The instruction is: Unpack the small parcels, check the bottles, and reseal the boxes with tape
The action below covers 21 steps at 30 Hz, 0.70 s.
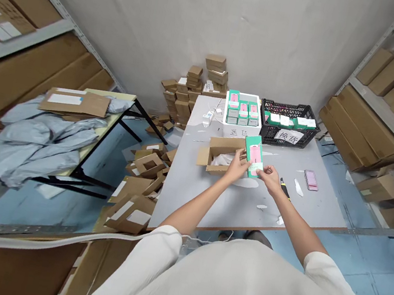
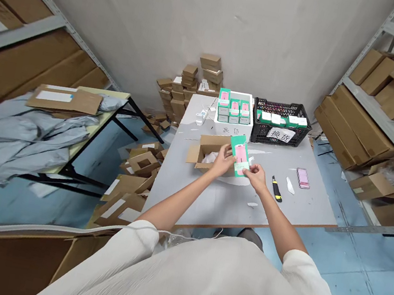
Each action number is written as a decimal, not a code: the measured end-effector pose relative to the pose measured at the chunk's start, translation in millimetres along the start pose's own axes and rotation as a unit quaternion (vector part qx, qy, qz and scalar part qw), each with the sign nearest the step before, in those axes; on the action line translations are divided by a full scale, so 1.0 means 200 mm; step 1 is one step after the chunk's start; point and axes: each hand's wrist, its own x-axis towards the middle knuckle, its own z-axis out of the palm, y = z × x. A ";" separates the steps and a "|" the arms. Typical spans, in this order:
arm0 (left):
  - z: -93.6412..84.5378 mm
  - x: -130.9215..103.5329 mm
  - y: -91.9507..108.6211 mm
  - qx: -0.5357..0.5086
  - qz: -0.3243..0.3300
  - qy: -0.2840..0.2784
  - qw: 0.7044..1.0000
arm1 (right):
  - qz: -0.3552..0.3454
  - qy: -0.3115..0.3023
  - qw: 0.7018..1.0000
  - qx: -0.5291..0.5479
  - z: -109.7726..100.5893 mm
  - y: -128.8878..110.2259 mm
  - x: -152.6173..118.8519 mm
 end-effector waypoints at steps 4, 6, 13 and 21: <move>0.03 -0.06 -0.03 0.042 -0.017 -0.006 0.999 | 0.032 0.016 0.998 0.051 0.10 -0.09 0.14; 0.03 -0.05 -0.04 0.069 -0.024 0.003 0.997 | 0.035 0.019 0.998 0.056 0.13 -0.13 0.23; 0.02 0.18 -0.05 0.074 -0.051 0.058 0.994 | 0.036 0.020 0.998 0.052 0.30 -0.16 0.58; -0.03 0.52 -0.12 0.060 -0.049 0.096 0.992 | 0.029 0.014 0.999 0.037 0.52 -0.20 0.96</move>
